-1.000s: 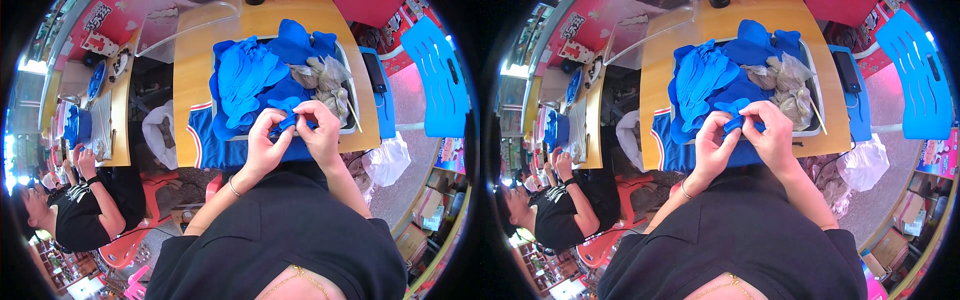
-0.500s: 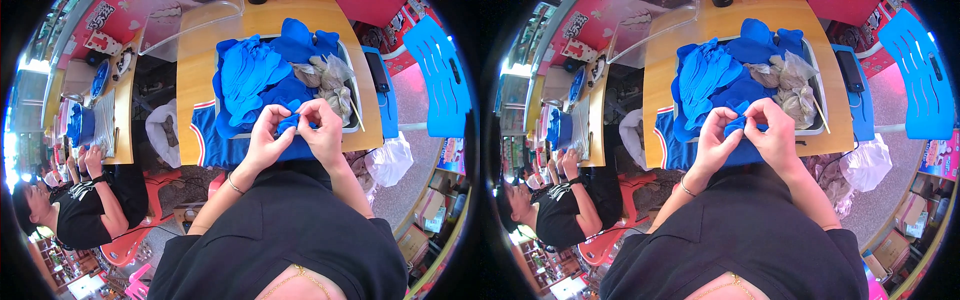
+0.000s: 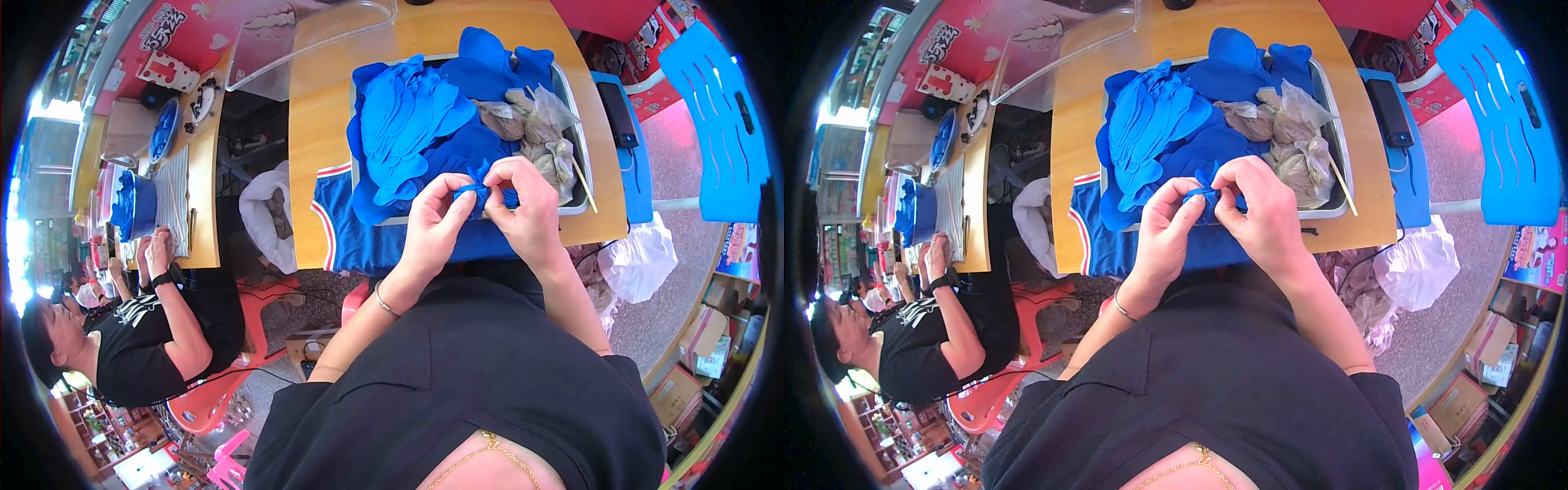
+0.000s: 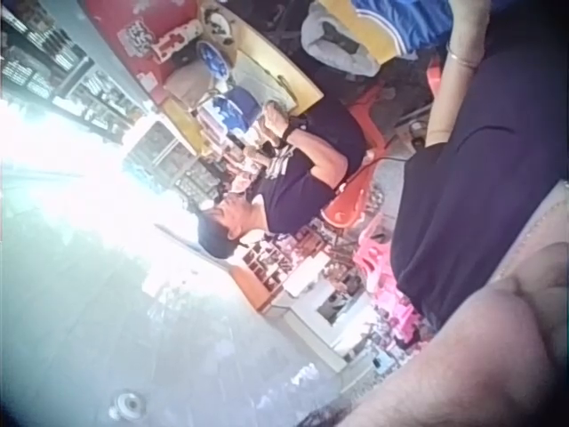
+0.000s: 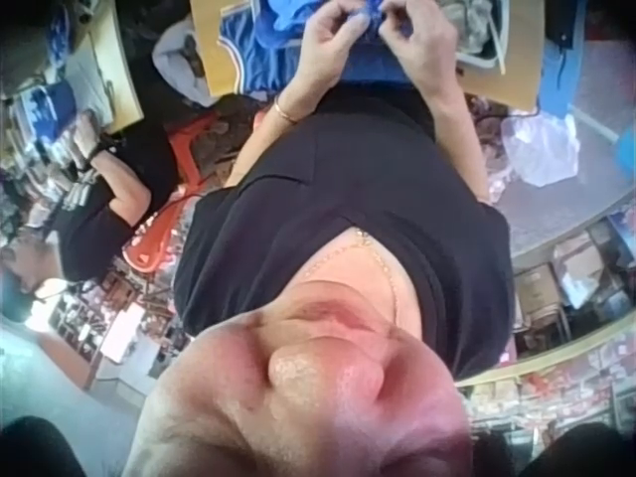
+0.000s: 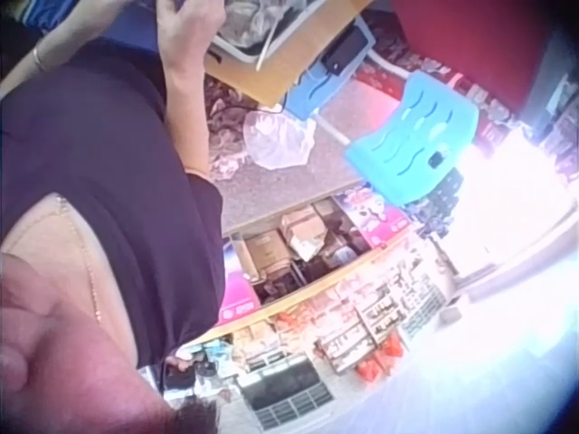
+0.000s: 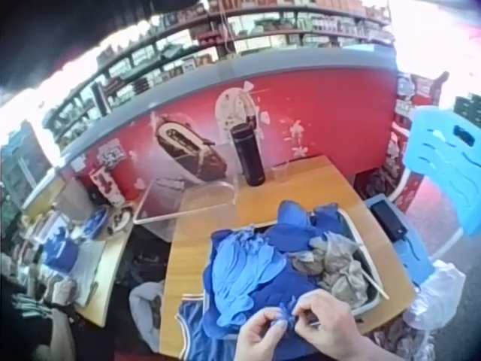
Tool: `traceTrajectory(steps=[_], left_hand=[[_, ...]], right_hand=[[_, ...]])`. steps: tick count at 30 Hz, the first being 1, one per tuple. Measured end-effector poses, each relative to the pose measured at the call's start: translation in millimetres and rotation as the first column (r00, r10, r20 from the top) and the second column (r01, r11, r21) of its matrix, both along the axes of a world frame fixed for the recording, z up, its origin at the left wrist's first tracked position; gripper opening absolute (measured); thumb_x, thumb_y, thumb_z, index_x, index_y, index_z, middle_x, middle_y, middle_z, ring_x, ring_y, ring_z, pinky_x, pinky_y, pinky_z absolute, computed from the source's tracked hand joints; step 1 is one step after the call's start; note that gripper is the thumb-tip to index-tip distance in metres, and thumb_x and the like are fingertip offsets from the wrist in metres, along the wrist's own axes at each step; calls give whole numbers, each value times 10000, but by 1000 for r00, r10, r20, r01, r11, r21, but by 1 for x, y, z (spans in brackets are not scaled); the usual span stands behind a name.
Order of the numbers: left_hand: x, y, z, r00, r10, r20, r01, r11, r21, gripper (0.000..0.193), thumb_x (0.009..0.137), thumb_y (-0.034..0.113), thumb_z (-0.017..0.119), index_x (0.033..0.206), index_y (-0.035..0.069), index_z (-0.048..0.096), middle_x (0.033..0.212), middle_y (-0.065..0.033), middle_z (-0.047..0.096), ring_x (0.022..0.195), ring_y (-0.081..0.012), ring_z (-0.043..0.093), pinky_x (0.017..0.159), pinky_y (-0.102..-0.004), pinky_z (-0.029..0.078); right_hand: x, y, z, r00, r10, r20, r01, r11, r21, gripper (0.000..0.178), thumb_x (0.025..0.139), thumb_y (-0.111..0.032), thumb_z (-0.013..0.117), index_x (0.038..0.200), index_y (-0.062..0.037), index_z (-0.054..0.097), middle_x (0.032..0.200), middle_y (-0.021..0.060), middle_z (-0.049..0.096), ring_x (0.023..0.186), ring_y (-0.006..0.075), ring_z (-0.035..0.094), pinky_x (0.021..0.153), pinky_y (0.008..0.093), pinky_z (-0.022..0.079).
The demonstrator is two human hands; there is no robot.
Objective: The recorder is stuffing and assembling blue leather or fabric components at a workshop table.
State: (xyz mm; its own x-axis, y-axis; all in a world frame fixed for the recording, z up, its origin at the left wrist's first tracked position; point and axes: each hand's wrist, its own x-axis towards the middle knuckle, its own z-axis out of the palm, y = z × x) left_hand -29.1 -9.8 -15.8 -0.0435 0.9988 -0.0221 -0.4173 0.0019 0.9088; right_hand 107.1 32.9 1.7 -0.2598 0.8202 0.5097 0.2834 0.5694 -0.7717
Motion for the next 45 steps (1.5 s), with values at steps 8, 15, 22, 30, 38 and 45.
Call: traceTrajectory(steps=[8, 15, 22, 30, 38, 45], left_hand=[[-11, 1, -6, 986, -95, 134, 104, 993, -63, 134, 854, 84, 614, 944, 60, 518, 862, 37, 517, 770, -29, 452, 685, -183, 384], [-4, 2, 3, 910, 2, -415, 4, 1000, 12, 143, 812, 67, 628, 909, 19, 534, 821, 0, 531, 769, -69, 489, 680, -212, 422], [-7, 6, -7, 918, -17, -397, 26, 1000, 17, 107, 834, 91, 631, 823, 8, 565, 844, -20, 542, 775, -88, 499, 697, -238, 418], [-12, 5, -17, 993, -75, 96, 70, 996, 49, 133, 811, 61, 661, 755, 46, 541, 983, -14, 483, 844, -67, 458, 730, -209, 384], [-4, 5, -14, 995, -4, 100, -6, 996, 93, 129, 797, 48, 677, 799, 43, 548, 928, -18, 512, 829, -77, 482, 744, -216, 405], [-13, 7, -15, 973, -128, 193, 129, 992, 6, 134, 833, 118, 671, 855, 61, 552, 922, -7, 553, 830, -66, 492, 750, -217, 409]], right_hand=[[-1, -6, 0, 989, 47, -143, -81, 966, -247, 195, 710, 94, 596, 860, -16, 539, 790, 74, 576, 692, 165, 613, 644, 260, 496], [2, -3, -7, 993, 68, -96, -86, 976, -198, 195, 716, 91, 588, 868, -14, 524, 800, 84, 562, 690, 168, 595, 632, 272, 484], [3, -1, -8, 999, 31, -8, -32, 998, -62, 213, 714, 102, 586, 867, -19, 503, 798, 90, 545, 681, 192, 582, 620, 291, 479], [1, -1, 0, 994, 92, -62, -97, 992, -76, 222, 707, 103, 597, 860, -24, 497, 781, 87, 539, 664, 192, 590, 598, 288, 478], [1, 2, 0, 996, 73, -48, -77, 995, -68, 219, 706, 100, 597, 856, -26, 498, 772, 84, 542, 657, 189, 590, 590, 286, 478], [3, -1, 4, 991, 97, -97, -107, 989, -105, 201, 714, 91, 591, 849, -27, 501, 768, 78, 547, 659, 180, 589, 596, 285, 481]])
